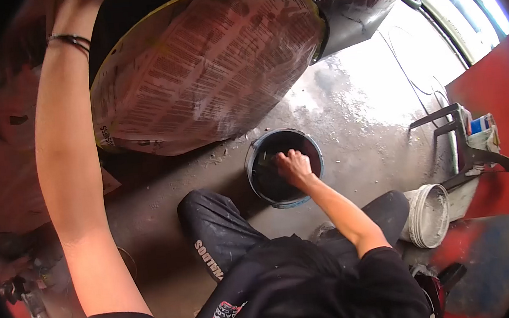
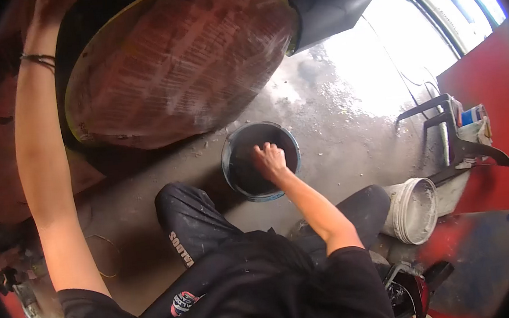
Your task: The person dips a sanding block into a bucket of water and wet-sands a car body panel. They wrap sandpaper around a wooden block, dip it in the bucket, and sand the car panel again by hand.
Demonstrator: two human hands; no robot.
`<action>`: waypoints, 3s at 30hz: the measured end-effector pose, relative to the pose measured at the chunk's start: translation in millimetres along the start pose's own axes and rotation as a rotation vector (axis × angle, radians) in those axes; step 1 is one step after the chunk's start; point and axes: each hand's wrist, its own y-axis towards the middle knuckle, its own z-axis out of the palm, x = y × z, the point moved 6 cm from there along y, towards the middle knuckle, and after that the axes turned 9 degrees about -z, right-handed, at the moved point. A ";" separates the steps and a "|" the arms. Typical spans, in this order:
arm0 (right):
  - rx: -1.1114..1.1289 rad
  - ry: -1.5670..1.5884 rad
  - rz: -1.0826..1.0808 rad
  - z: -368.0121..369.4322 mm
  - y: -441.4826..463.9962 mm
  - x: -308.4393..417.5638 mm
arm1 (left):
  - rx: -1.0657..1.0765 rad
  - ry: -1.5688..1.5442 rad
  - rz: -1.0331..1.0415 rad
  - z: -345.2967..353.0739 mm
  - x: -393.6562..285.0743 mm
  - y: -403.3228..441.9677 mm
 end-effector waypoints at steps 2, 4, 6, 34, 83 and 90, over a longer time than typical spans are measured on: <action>0.144 0.009 0.048 58.2 4.4 -1.8 | 0.066 0.041 -0.083 1.9 -12.6 -6.5; 0.263 0.179 0.084 93.0 6.8 -5.4 | 0.086 0.019 -0.207 6.4 -23.5 -20.8; 0.197 0.243 0.021 147.7 5.4 -11.5 | 0.113 -0.107 -0.263 20.5 -44.7 -61.9; -0.404 0.831 -0.042 -129.0 -53.8 -0.9 | 0.421 -2.166 -2.106 217.0 -362.0 -450.8; -0.419 1.257 0.022 -100.4 -6.0 26.3 | -0.009 -1.986 -1.580 183.1 -303.2 -406.4; -0.406 1.257 0.018 -101.6 -5.2 29.5 | 0.012 -1.909 -1.540 173.6 -300.4 -400.3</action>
